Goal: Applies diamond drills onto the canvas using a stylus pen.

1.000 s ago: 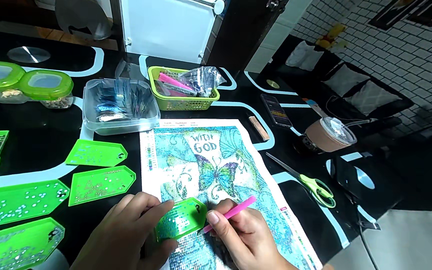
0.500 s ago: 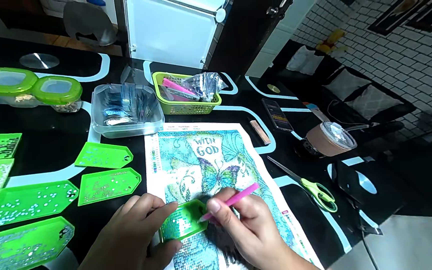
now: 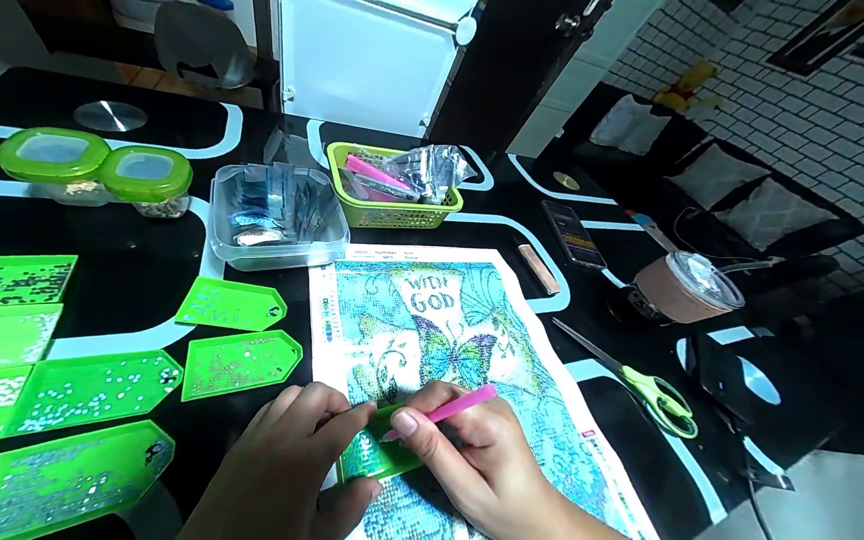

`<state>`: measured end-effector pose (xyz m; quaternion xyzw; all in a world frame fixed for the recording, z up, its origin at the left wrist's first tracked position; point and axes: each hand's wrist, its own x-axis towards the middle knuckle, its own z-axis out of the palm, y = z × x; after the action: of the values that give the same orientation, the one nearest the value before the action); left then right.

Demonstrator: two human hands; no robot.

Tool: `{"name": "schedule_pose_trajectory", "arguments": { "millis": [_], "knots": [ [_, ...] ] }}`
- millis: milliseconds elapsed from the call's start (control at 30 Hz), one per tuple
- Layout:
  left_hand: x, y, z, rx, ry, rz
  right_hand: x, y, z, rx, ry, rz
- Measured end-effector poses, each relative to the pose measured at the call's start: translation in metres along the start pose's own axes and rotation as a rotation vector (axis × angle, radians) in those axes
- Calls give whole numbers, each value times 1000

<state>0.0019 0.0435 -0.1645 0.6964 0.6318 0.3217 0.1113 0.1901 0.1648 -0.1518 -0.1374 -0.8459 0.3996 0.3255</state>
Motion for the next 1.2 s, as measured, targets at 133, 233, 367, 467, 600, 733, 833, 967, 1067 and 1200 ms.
{"name": "schedule_pose_trajectory", "arguments": {
  "millis": [133,233,367,467,600,733,833,967,1067,1200],
  "knots": [
    [0,1,0,-2,7,-1,0,1,2,6,-10,-5],
    [0,1,1,4,16,-4,1,1,2,7,-7,-11],
    [0,1,0,10,17,-2,2,2,1,18,15,-31],
    [0,1,0,7,17,0,2,2,0,33,20,-28],
    [0,1,1,15,19,-1,1,3,1,24,13,-24],
    [0,0,1,15,21,2,1,3,3,10,8,-32],
    [0,0,2,17,30,10,2,3,1,28,18,-20],
    [0,-1,1,20,17,1,2,3,-3,152,43,71],
    [0,0,1,16,17,0,2,3,-3,263,68,146],
    [1,-2,0,33,50,5,2,-4,-10,430,106,237]
  ]
}}
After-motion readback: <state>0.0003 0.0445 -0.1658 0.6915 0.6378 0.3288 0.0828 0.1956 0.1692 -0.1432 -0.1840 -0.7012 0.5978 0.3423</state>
